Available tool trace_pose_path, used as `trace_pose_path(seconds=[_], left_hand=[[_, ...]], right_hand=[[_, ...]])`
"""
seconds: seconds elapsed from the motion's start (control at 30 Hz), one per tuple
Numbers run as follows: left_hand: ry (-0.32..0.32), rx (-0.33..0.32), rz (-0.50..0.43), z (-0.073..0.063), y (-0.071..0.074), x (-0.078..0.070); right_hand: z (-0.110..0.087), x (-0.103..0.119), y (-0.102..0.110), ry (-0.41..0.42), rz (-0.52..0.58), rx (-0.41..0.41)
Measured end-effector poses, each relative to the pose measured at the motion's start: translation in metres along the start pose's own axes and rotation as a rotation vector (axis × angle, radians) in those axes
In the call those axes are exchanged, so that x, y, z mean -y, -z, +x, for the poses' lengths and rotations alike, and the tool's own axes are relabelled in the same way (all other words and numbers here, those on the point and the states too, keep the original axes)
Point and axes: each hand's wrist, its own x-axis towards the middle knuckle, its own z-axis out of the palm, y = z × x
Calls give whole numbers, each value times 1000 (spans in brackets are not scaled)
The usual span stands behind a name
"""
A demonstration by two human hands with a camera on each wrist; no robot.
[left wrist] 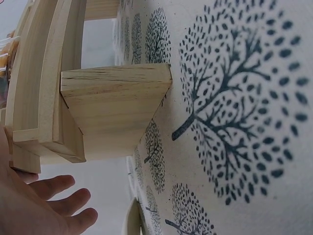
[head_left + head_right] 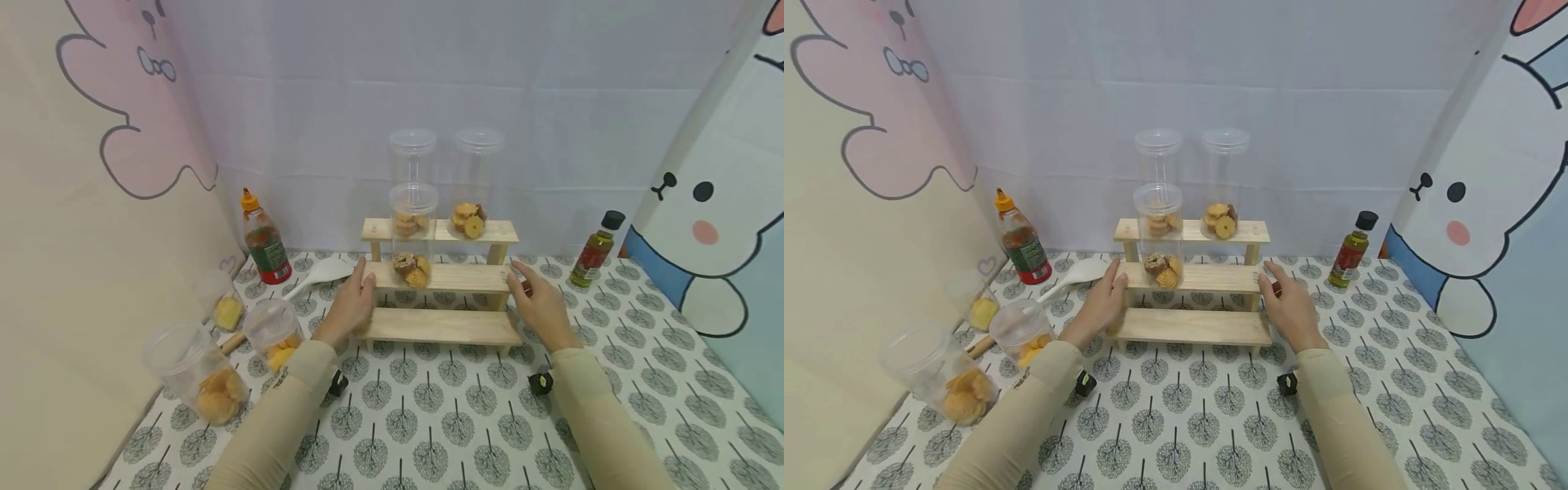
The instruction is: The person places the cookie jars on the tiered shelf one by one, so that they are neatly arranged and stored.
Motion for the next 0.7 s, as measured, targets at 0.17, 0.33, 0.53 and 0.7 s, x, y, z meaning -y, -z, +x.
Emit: trace_pose_path(seconds=[0.17, 0.33, 0.53, 0.7], left_hand=[[4, -6, 1, 0, -1, 0], [5, -9, 2, 0, -1, 1], [16, -24, 20, 0, 0, 0], [21, -28, 42, 1, 2, -1]], right_hand=[[-1, -3, -3, 12, 6, -6], [0, -4, -5, 2, 14, -17], [0, -6, -8, 12, 51, -21], [0, -8, -9, 16, 69, -17]])
